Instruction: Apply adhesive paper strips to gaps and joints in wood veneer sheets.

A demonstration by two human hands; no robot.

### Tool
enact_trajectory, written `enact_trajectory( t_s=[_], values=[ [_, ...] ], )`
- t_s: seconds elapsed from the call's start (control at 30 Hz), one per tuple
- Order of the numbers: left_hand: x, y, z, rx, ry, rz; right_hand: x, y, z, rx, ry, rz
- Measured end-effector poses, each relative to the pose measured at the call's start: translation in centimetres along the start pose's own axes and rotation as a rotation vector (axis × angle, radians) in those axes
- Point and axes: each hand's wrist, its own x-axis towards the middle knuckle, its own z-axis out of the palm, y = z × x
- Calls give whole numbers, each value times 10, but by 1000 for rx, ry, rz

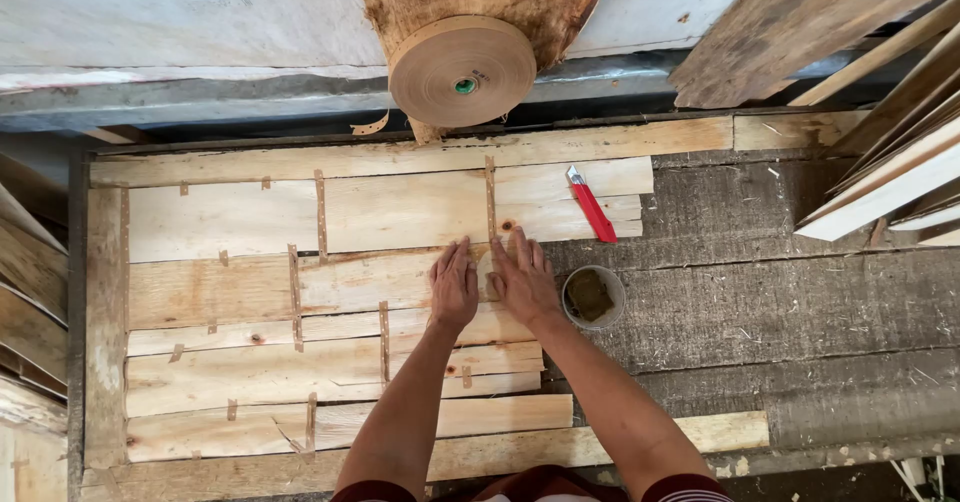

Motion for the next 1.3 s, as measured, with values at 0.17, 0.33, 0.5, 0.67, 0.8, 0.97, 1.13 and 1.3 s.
enact_trajectory(
  t_s=[0.17, 0.33, 0.5, 0.67, 0.8, 0.97, 1.13, 1.3],
  values=[
    [0, -2, 1, -1, 1, 2, -1, 2, 7, 47, 82, -10],
    [2, 1, -1, 3, 1, -15, 10, 10, 11, 3, 191, -69],
    [0, 0, 1, 1, 24, 12, 28, 18, -3, 503, 277, -164],
    [1, 0, 0, -5, 6, -7, 49, 27, 19, 593, 288, -106],
    [-1, -3, 3, -5, 44, 18, 65, 32, 25, 780, 170, 101],
    [0, 3, -3, -2, -4, -12, 83, 30, 5, 537, 176, 126],
    [1, 2, -3, -5, 9, -2, 95, 29, -1, 427, 80, 86],
    [0, 3, -4, -10, -13, -23, 96, 37, 2, 409, 14, 37]
  ],
)
